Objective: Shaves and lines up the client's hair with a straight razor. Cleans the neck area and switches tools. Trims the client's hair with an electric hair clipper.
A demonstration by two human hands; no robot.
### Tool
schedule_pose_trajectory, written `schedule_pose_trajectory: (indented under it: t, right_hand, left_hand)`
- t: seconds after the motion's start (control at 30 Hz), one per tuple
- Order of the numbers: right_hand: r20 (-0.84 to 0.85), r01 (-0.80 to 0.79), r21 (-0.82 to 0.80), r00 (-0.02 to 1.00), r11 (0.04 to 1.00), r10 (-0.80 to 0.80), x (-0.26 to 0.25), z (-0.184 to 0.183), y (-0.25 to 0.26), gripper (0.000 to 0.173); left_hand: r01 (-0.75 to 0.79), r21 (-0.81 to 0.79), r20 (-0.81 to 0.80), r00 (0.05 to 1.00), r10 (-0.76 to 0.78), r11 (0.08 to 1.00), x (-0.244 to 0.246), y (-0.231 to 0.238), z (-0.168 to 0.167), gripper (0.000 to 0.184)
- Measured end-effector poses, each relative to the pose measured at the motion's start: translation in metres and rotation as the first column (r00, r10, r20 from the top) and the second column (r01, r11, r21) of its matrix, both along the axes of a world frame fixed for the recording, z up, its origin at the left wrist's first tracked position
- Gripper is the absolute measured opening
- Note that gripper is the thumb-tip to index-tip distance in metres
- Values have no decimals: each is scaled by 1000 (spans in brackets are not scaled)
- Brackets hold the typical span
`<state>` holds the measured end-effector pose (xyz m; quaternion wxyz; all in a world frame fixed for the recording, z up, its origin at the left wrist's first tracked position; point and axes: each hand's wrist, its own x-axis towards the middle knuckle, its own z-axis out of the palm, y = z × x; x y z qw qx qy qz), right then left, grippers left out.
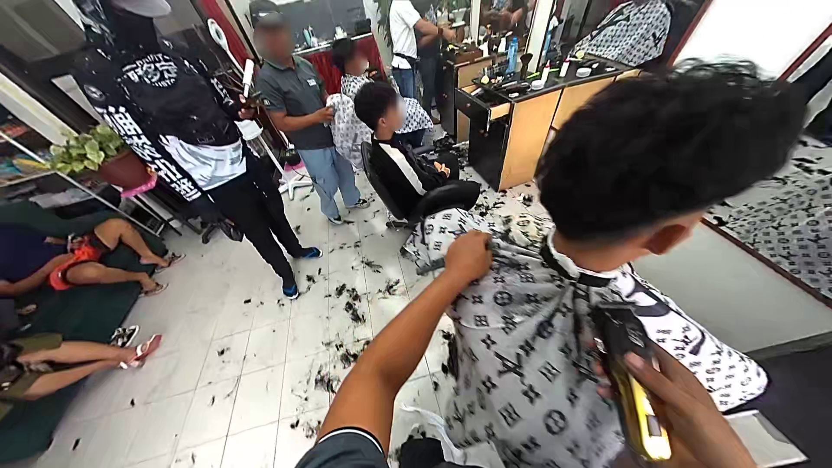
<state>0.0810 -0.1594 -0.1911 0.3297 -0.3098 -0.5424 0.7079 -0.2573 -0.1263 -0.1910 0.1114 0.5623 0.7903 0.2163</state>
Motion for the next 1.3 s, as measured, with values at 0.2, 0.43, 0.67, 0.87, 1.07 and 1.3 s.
schedule_pose_trajectory:
  t: [0.2,0.43,0.67,0.87,1.07,1.3]
  right_hand:
    - [-12,154,-29,988,988,-154,-32,2,-54,33]
    - [93,337,31,936,941,-338,-53,26,-54,76]
    - [26,239,-53,971,970,-238,-58,18,-6,50]
    - [135,304,69,941,950,-311,-47,19,-1,61]
    - [42,369,143,925,918,-378,-59,7,-11,40]
    - [-33,411,39,911,911,-410,-83,11,-16,30]
  left_hand:
    - [443,52,222,869,-442,895,-44,1,41,34]
    - [518,582,45,750,-660,627,-38,28,166,32]
    - [675,331,-142,726,-672,659,-7,74,225,65]
    - [749,296,-205,656,-727,593,22,99,220,79]
    - [815,362,-213,545,-811,453,18,115,208,76]
    - [835,379,-163,485,-859,400,8,114,214,71]
